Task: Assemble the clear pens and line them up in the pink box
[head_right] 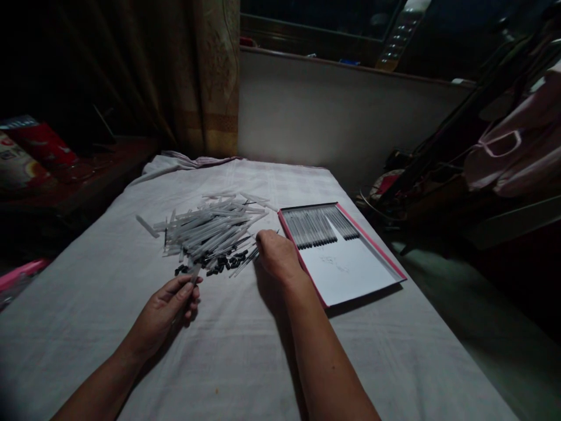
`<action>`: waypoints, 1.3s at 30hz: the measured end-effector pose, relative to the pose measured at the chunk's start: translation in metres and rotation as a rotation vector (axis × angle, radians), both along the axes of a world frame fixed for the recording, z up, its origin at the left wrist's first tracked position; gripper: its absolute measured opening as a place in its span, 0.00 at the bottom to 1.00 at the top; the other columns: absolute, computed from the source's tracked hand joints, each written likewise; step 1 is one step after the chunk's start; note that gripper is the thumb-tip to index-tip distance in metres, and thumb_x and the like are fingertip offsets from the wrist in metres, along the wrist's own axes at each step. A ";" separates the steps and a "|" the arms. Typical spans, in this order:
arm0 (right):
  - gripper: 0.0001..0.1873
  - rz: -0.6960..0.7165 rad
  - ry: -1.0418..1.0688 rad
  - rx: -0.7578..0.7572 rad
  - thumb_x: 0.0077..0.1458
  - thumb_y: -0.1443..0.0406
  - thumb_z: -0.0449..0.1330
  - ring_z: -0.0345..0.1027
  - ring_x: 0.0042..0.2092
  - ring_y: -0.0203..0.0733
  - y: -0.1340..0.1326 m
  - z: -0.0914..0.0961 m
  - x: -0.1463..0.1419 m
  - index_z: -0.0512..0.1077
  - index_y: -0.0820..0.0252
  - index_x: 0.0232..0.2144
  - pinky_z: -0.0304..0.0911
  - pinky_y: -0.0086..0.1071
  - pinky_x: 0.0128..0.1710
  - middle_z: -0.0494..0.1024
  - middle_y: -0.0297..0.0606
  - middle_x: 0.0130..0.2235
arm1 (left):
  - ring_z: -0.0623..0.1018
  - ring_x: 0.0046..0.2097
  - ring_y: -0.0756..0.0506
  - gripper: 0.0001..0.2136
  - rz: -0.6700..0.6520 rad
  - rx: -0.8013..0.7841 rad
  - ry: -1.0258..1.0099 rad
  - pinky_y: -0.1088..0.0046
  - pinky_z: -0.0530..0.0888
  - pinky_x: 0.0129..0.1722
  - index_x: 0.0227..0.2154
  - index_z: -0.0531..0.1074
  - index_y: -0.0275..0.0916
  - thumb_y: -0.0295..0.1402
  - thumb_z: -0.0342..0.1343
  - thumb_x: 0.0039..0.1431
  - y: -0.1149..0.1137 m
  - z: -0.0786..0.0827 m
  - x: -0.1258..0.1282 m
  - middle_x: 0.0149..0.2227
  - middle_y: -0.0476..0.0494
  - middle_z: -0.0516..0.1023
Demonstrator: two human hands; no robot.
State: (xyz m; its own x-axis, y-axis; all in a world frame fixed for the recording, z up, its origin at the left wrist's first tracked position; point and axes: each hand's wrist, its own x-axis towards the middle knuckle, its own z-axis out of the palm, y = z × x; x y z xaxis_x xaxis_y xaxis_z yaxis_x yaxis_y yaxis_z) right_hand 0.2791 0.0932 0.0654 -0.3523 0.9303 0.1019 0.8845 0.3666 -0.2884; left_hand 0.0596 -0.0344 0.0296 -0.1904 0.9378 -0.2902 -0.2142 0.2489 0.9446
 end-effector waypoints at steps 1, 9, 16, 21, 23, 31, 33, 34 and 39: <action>0.10 -0.011 0.163 0.015 0.65 0.66 0.53 0.75 0.42 0.44 -0.001 0.004 0.000 0.73 0.60 0.45 0.65 0.34 0.42 0.79 0.43 0.41 | 0.69 0.22 0.53 0.24 -0.001 0.000 -0.001 0.77 0.65 0.19 0.35 0.76 0.37 0.50 0.70 0.40 0.000 0.000 0.000 0.25 0.51 0.73; 0.30 0.128 1.357 -0.220 0.57 0.62 0.62 0.73 0.29 0.35 -0.018 0.020 -0.028 0.59 0.50 0.59 0.66 0.26 0.21 0.75 0.28 0.33 | 0.70 0.22 0.52 0.26 0.034 -0.020 -0.016 0.76 0.66 0.21 0.36 0.78 0.37 0.50 0.73 0.36 -0.001 -0.001 0.003 0.24 0.50 0.74; 0.27 0.110 1.382 -0.197 0.57 0.62 0.63 0.73 0.29 0.35 -0.026 0.016 -0.047 0.60 0.48 0.56 0.69 0.25 0.23 0.76 0.29 0.33 | 0.70 0.22 0.53 0.27 0.006 -0.018 -0.007 0.77 0.65 0.21 0.35 0.79 0.37 0.51 0.72 0.35 -0.001 -0.004 0.002 0.24 0.50 0.74; 0.27 0.103 1.360 -0.188 0.57 0.63 0.63 0.73 0.30 0.35 -0.028 0.014 -0.051 0.60 0.48 0.56 0.70 0.26 0.25 0.76 0.30 0.35 | 0.70 0.22 0.53 0.26 -0.011 -0.002 0.011 0.77 0.66 0.21 0.35 0.79 0.37 0.51 0.72 0.37 -0.002 -0.004 0.002 0.23 0.50 0.74; 0.27 0.101 1.349 -0.187 0.57 0.63 0.63 0.73 0.30 0.35 -0.029 0.014 -0.050 0.60 0.48 0.57 0.70 0.26 0.25 0.76 0.30 0.35 | 0.70 0.21 0.53 0.26 -0.006 0.002 0.013 0.77 0.66 0.21 0.34 0.79 0.37 0.52 0.72 0.36 -0.002 -0.004 0.002 0.23 0.50 0.74; 0.26 0.130 1.348 -0.219 0.55 0.64 0.63 0.71 0.29 0.33 -0.029 0.011 -0.053 0.64 0.50 0.56 0.69 0.25 0.25 0.74 0.27 0.31 | 0.70 0.21 0.53 0.27 0.007 -0.005 -0.012 0.78 0.66 0.21 0.34 0.79 0.37 0.52 0.73 0.34 -0.002 -0.003 0.002 0.23 0.51 0.74; 0.22 0.158 1.308 -0.263 0.54 0.64 0.63 0.71 0.28 0.33 -0.030 0.008 -0.055 0.68 0.53 0.52 0.68 0.25 0.26 0.74 0.27 0.29 | 0.69 0.21 0.54 0.28 0.013 -0.002 -0.020 0.78 0.66 0.21 0.35 0.78 0.36 0.52 0.73 0.34 -0.002 -0.005 0.002 0.23 0.51 0.75; 0.19 0.172 1.274 -0.284 0.54 0.64 0.63 0.70 0.27 0.33 -0.030 0.005 -0.056 0.71 0.55 0.49 0.68 0.26 0.26 0.74 0.27 0.29 | 0.70 0.21 0.54 0.28 0.015 0.000 -0.023 0.78 0.66 0.21 0.35 0.78 0.36 0.52 0.73 0.34 -0.002 -0.005 0.002 0.23 0.51 0.75; 0.09 0.298 0.966 -0.267 0.56 0.66 0.60 0.74 0.31 0.37 -0.032 -0.001 -0.057 0.80 0.60 0.36 0.68 0.30 0.33 0.80 0.35 0.29 | 0.71 0.21 0.53 0.29 0.013 0.017 -0.004 0.78 0.65 0.20 0.37 0.77 0.36 0.54 0.71 0.38 -0.003 -0.007 0.002 0.24 0.50 0.75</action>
